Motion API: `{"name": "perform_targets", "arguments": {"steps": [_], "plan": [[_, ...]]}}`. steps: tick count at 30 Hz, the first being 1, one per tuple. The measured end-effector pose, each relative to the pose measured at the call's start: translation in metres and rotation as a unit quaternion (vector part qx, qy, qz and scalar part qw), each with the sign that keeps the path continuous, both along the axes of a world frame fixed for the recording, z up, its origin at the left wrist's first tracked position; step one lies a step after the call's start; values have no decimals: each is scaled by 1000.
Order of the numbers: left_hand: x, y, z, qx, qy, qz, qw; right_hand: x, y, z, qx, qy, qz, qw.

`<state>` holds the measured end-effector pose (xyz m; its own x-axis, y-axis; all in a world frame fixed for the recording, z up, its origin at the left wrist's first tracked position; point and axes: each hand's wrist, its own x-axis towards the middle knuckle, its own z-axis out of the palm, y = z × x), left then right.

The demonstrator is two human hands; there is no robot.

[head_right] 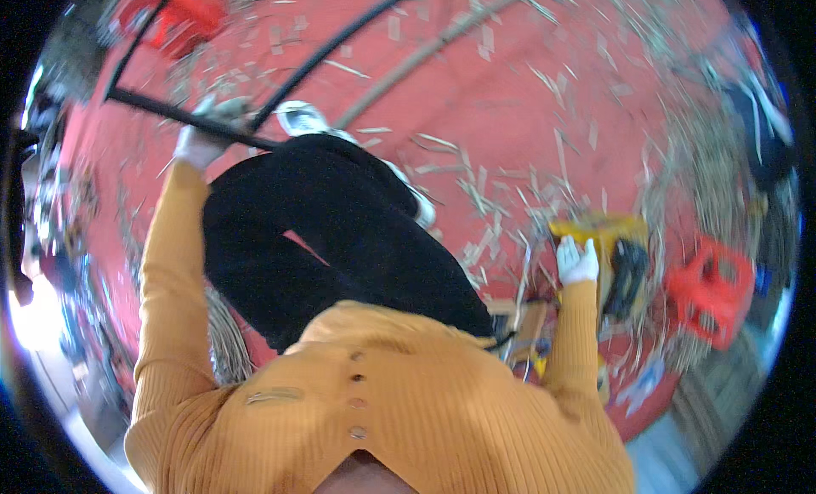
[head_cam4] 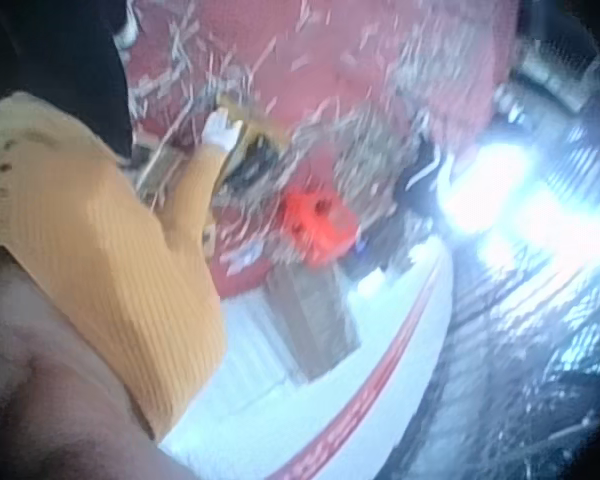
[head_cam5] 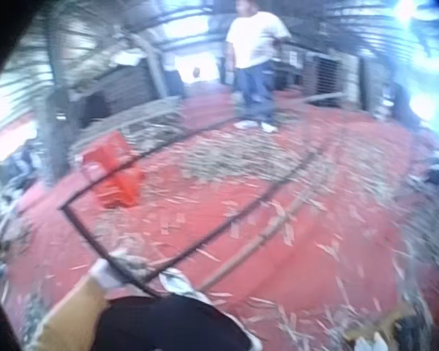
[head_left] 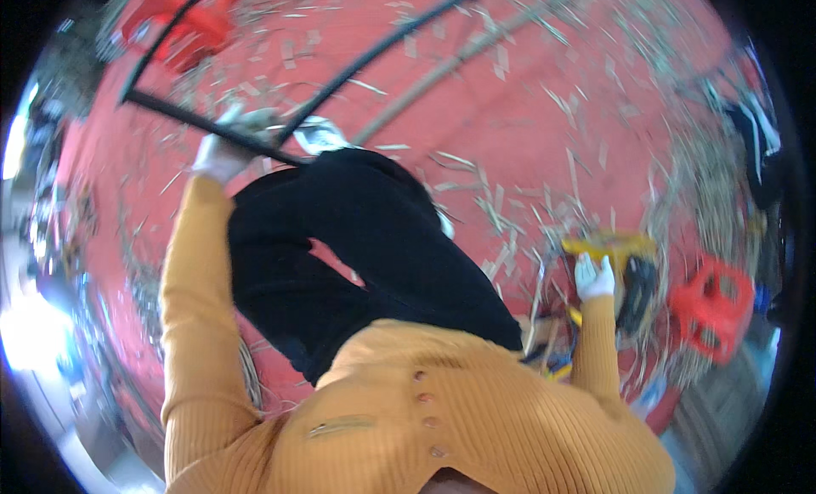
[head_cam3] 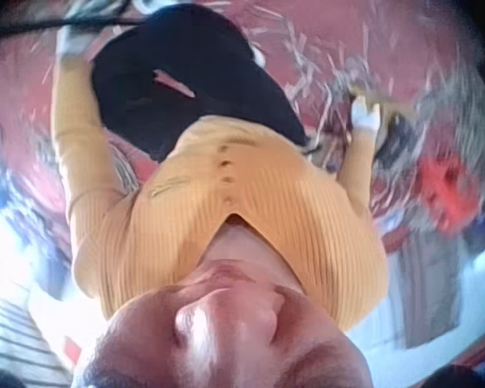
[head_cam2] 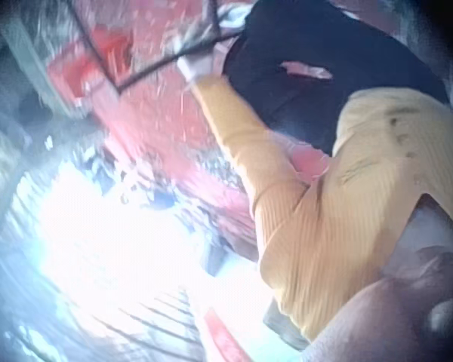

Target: The person sits on the floor and weaves thin bamboo strips through a black metal frame. They repeatedly pull the strips through the frame, adjust the weave, and use a staple gun to secure the bamboo at various points.

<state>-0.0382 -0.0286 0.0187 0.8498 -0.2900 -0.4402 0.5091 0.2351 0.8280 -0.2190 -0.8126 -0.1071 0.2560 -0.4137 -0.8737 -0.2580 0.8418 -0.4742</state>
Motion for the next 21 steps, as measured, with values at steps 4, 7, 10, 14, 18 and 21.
{"name": "perform_targets", "arguments": {"steps": [4, 7, 10, 14, 18, 21], "plan": [[14, -5, -16, -17, -50, 30, 998, 107, 178, 42, -63, -196, 459, 864], [21, -3, -30, 164, 6, 55, 985, 181, 353, 57, -105, -324, 640, 689], [15, -15, -74, 153, 55, 134, 978, 227, 501, 52, -344, -431, 715, 430], [5, -6, -154, -180, 14, 223, 958, 257, 604, 18, -315, -617, 648, 316], [4, -9, -190, -189, 116, 400, 889, 276, 634, -6, -191, -580, 698, 374], [-11, -20, -153, 57, 151, 432, 887, 281, 641, 1, -315, -584, 681, 312]]}}
